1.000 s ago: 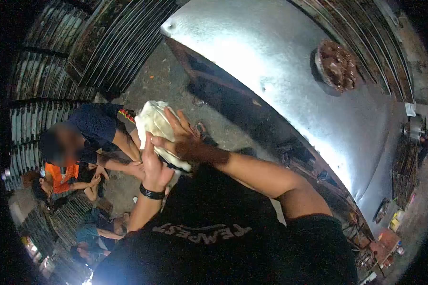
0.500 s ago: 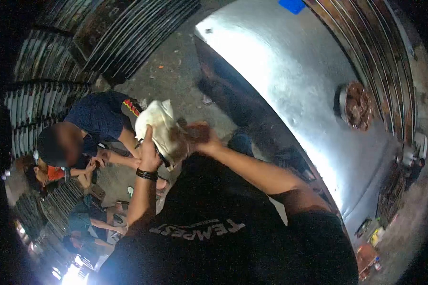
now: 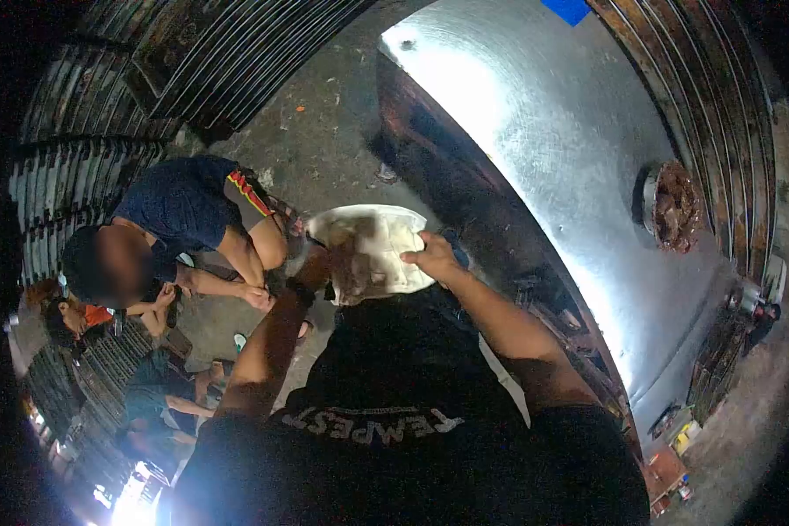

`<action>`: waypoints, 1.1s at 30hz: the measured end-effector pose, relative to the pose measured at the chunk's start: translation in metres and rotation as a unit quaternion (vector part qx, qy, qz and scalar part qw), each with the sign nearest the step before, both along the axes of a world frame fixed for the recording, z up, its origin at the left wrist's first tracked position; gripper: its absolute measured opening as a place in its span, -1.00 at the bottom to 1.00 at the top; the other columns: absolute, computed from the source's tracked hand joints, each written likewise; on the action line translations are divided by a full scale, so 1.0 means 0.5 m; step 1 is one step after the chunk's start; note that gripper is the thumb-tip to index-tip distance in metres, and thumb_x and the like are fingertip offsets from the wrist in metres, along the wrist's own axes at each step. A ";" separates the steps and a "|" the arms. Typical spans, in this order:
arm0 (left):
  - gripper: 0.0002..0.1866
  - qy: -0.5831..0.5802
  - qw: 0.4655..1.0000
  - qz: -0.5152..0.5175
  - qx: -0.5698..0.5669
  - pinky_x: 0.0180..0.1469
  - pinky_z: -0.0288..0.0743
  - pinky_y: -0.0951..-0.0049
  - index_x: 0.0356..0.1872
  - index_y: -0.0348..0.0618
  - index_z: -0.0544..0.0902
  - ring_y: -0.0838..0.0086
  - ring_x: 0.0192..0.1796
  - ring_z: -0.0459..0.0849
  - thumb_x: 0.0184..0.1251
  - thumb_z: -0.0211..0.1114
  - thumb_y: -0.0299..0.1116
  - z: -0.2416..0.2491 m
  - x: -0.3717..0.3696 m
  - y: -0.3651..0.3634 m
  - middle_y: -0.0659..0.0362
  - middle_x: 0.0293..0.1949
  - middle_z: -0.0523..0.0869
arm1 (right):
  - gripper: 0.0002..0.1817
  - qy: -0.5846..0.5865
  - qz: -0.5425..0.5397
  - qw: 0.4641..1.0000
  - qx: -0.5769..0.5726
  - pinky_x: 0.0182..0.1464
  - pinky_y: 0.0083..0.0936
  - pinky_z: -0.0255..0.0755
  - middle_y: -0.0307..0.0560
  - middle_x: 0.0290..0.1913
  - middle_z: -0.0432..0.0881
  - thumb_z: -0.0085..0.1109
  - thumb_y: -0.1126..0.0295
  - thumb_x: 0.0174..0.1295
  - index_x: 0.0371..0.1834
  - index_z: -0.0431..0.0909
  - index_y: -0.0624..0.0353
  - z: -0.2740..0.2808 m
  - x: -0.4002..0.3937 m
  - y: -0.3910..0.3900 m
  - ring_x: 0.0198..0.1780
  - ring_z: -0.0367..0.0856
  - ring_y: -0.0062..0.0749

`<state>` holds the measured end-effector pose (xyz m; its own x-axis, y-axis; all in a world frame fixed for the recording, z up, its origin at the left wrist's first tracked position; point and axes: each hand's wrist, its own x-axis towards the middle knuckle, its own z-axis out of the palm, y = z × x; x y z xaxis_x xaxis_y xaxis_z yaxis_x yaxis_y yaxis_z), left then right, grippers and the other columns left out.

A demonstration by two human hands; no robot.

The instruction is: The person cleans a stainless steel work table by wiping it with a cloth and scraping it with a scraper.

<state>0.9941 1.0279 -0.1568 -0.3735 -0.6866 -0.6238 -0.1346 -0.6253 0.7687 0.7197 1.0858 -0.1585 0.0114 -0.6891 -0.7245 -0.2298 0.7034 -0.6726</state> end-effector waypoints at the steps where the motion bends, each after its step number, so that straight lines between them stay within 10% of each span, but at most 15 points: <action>1: -0.48 -0.033 0.998 -0.029 -0.053 -0.07 0.52 0.39 0.09 -0.25 0.47 0.40 -0.05 0.63 0.14 0.38 -0.23 -0.094 0.009 0.023 0.10 -0.04 0.64 | -0.52 0.033 -0.017 0.999 0.001 -0.01 -0.45 0.45 -0.09 -0.13 0.64 0.34 0.45 -0.01 0.03 0.48 0.27 -0.027 -0.002 0.020 -0.13 0.60 -0.41; 5: -0.48 -0.115 0.993 -0.028 -0.025 -0.11 0.53 0.33 -0.01 -0.27 0.53 0.29 -0.07 0.66 0.06 0.42 -0.18 -0.198 0.005 0.002 0.00 -0.15 0.69 | -0.56 0.049 -0.093 0.994 0.004 -0.04 -0.47 0.45 -0.10 -0.14 0.63 0.34 0.46 -0.02 -0.02 0.50 0.28 -0.022 -0.006 0.013 -0.15 0.59 -0.42; 9: -0.51 -0.235 0.952 -0.104 -0.165 -0.12 0.52 0.25 -0.05 -0.30 0.54 0.17 -0.08 0.66 0.07 0.38 -0.18 -0.015 -0.054 -0.077 -0.09 -0.17 0.68 | -0.54 0.062 -0.072 0.995 0.007 -0.05 -0.47 0.45 -0.10 -0.17 0.63 0.32 0.45 0.00 0.01 0.47 0.29 0.075 -0.015 -0.062 -0.15 0.59 -0.44; 15: -0.44 -0.296 0.926 0.039 -0.231 0.03 0.43 0.16 0.10 -0.32 0.42 0.02 0.00 0.58 0.12 0.32 -0.23 -0.032 -0.087 -0.162 -0.17 -0.08 0.61 | 0.04 0.292 0.020 0.953 0.078 0.20 -0.33 0.35 0.27 0.13 0.47 0.44 -0.02 -0.14 0.35 0.14 0.31 0.036 -0.048 -0.133 0.13 0.50 -0.03; 22: -0.37 -0.400 0.878 -0.017 -0.263 0.19 0.32 0.19 0.19 -0.32 0.38 -0.03 0.17 0.44 0.11 0.29 -0.21 -0.060 0.063 -0.112 -0.19 0.03 0.54 | -0.56 0.080 0.004 0.997 -0.006 -0.09 -0.40 0.46 -0.05 -0.27 0.63 0.32 0.25 0.01 -0.09 0.52 0.30 -0.022 -0.109 0.013 -0.25 0.61 -0.33; 30: -0.63 -0.411 0.865 -0.284 -0.047 -0.03 0.44 0.11 -0.20 -0.18 0.59 0.01 -0.06 0.60 0.12 0.21 -0.10 -0.098 0.187 0.078 -0.09 -0.16 0.65 | -0.54 0.355 0.226 0.907 0.023 -0.01 -0.34 0.45 0.02 -0.14 0.65 0.26 0.15 0.05 -0.07 0.52 0.24 0.020 -0.205 0.167 -0.05 0.62 -0.09; 33: -0.67 -0.306 0.913 -0.265 -0.056 -0.09 0.45 0.11 -0.26 -0.18 0.58 -0.03 -0.14 0.61 0.10 0.21 -0.12 -0.120 0.173 0.110 -0.10 -0.28 0.66 | -0.58 0.343 0.105 0.933 0.018 -0.01 -0.36 0.45 0.06 -0.16 0.65 0.24 0.17 0.07 -0.09 0.53 0.23 0.031 -0.227 0.161 -0.05 0.62 -0.09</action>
